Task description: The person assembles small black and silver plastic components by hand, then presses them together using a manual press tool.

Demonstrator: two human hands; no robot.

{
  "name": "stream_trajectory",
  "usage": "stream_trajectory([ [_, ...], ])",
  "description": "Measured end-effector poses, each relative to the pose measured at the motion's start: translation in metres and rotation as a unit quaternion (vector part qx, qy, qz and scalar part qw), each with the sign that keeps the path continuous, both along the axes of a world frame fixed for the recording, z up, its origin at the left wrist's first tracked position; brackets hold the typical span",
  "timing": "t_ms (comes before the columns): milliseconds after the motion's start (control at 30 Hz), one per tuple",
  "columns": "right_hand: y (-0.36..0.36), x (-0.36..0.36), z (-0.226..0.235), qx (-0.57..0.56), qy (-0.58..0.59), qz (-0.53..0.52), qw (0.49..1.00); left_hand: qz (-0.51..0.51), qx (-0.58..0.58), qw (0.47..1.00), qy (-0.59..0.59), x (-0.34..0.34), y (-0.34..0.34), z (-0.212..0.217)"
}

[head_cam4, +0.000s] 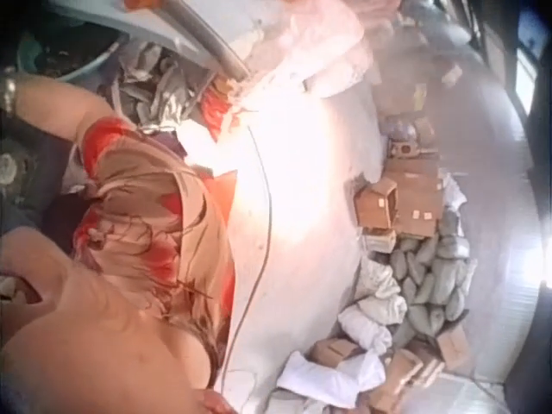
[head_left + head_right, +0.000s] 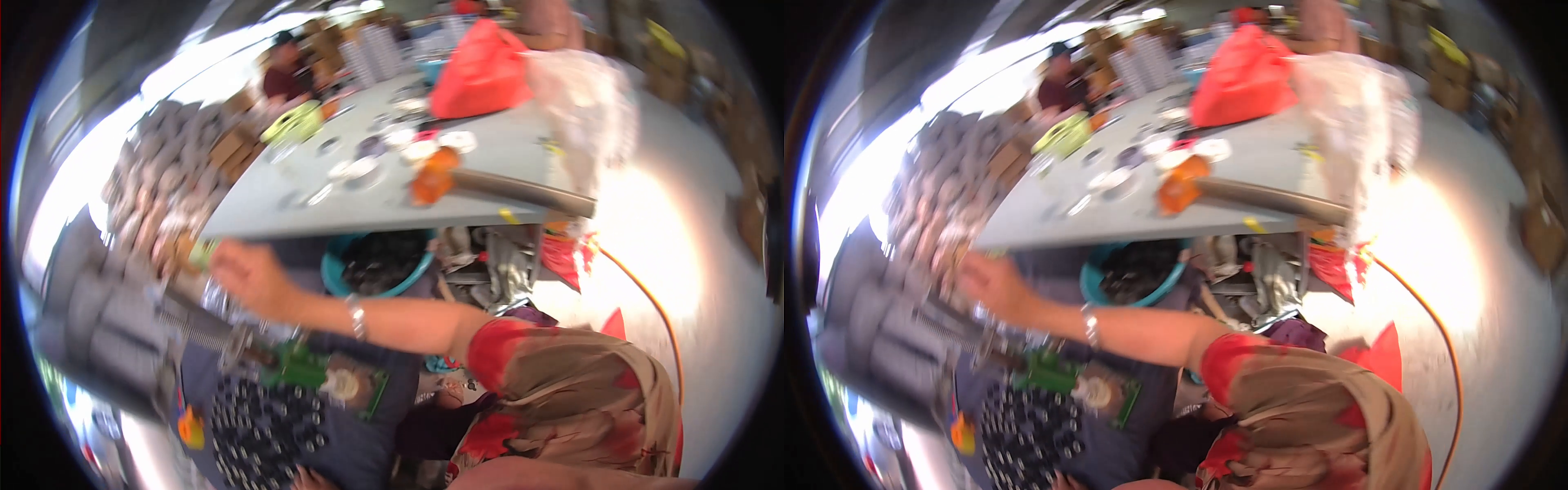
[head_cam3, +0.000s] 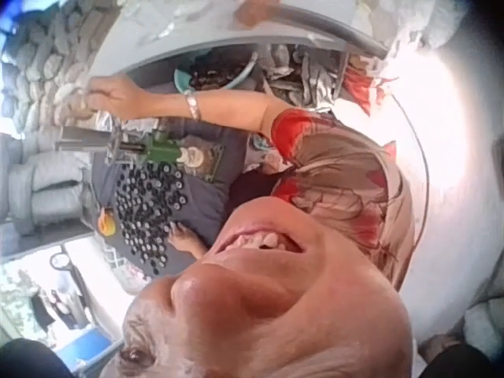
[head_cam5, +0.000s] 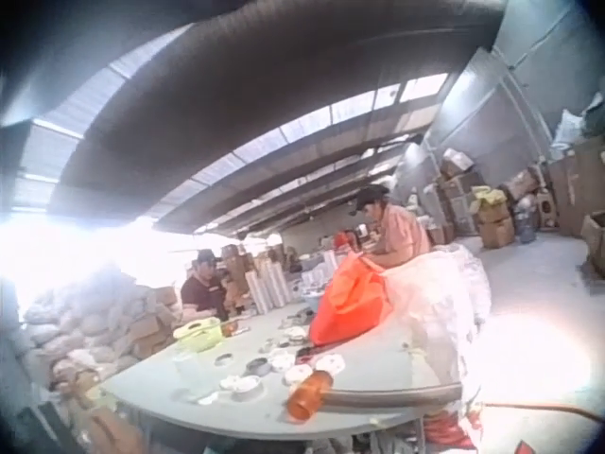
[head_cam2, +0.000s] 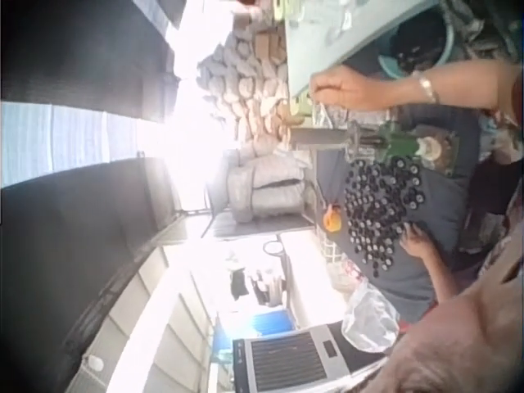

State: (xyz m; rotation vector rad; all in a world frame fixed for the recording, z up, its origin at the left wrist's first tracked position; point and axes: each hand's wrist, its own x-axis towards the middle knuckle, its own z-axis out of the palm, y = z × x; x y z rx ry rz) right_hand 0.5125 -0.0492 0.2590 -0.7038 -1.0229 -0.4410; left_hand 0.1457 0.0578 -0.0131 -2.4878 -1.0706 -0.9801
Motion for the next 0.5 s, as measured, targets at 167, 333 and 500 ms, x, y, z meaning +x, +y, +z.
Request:
stream_trajectory([
  [167, -0.018, -0.005, 0.008, 0.024, -0.014, 0.028, 0.999, 0.012, 0.023, 1.000, 0.006, 0.011, -0.012, 0.008],
  [333, -0.019, 0.001, 0.009, 0.011, -0.011, -0.011, 1.000, 0.028, -0.008, 1.000, 0.002, 0.014, -0.014, 0.018],
  [500, -0.010, -0.006, 0.010, 0.031, -0.018, 0.010, 0.999, 0.030, -0.021, 0.999, -0.004, 0.001, -0.009, 0.013],
])
